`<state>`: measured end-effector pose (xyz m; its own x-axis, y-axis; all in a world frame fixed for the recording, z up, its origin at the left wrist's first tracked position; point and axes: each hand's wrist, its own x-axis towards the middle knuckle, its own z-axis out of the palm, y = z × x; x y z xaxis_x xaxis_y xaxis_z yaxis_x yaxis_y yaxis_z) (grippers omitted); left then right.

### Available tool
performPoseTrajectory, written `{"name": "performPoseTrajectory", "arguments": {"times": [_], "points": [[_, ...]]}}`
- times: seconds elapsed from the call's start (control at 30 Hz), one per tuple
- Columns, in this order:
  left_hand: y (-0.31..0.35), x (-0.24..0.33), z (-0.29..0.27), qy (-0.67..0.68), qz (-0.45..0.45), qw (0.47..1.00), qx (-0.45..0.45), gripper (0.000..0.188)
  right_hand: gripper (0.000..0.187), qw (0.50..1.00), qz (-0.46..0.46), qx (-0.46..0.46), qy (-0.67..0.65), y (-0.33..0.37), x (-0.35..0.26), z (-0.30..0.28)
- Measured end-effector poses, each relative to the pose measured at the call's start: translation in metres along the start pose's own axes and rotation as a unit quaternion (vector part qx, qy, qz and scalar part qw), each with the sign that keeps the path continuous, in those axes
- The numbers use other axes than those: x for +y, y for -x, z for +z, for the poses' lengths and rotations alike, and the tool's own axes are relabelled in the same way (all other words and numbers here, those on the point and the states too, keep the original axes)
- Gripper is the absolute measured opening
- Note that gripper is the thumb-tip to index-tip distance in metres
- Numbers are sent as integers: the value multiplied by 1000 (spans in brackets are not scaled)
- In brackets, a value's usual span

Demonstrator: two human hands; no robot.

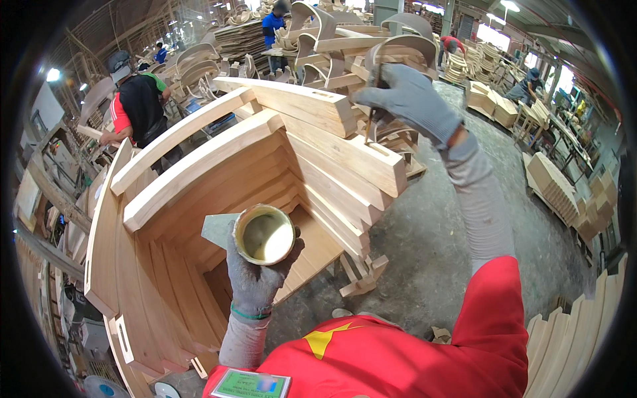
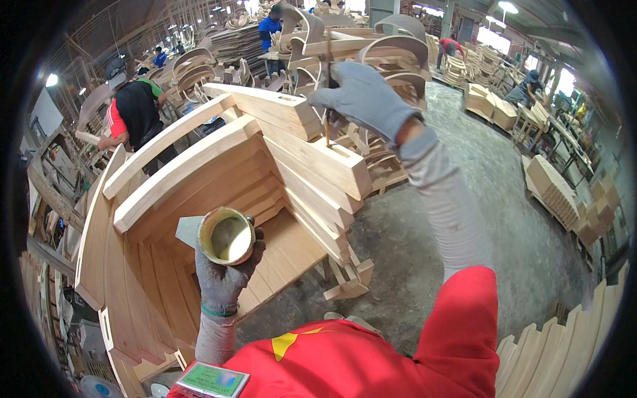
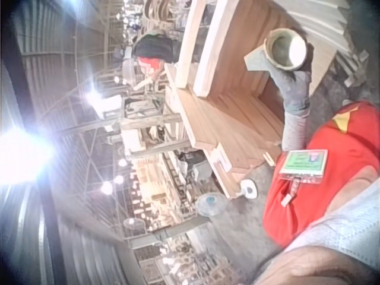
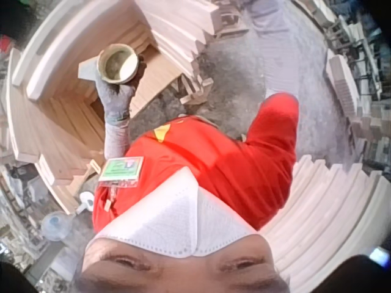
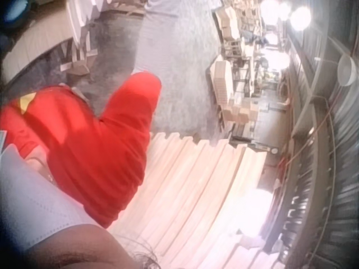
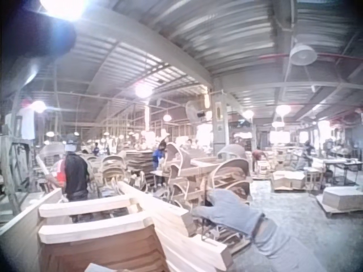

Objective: The person applies a white liquid to the edges of wooden chair parts using a brush and a small container. After coating several pieces, the person uses a pallet jack to move a stack of wooden parts and then places the treated chair frame onto the stack.

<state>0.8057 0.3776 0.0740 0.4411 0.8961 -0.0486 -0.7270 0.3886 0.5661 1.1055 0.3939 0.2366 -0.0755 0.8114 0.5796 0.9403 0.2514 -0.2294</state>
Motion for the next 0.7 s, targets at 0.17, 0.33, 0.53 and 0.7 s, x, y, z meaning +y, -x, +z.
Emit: {"name": "performPoseTrajectory", "arguments": {"times": [0.17, 0.33, 0.53, 0.7], "points": [[2, 5, -3, 96, -46, 994, -14, 44, 22, 979, 56, -76, -183, 52, -17, -39], [9, 5, 6, -382, 222, 897, -24, 56, 13, 968, -52, -52, -242, 80, -15, -58], [34, 39, -6, -557, 390, 733, 21, 71, 13, 924, 88, 92, -361, 67, -91, 1], [60, 40, -6, -241, 363, 900, 26, 36, 9, 820, -4, 43, -571, 68, -118, 65]]}}
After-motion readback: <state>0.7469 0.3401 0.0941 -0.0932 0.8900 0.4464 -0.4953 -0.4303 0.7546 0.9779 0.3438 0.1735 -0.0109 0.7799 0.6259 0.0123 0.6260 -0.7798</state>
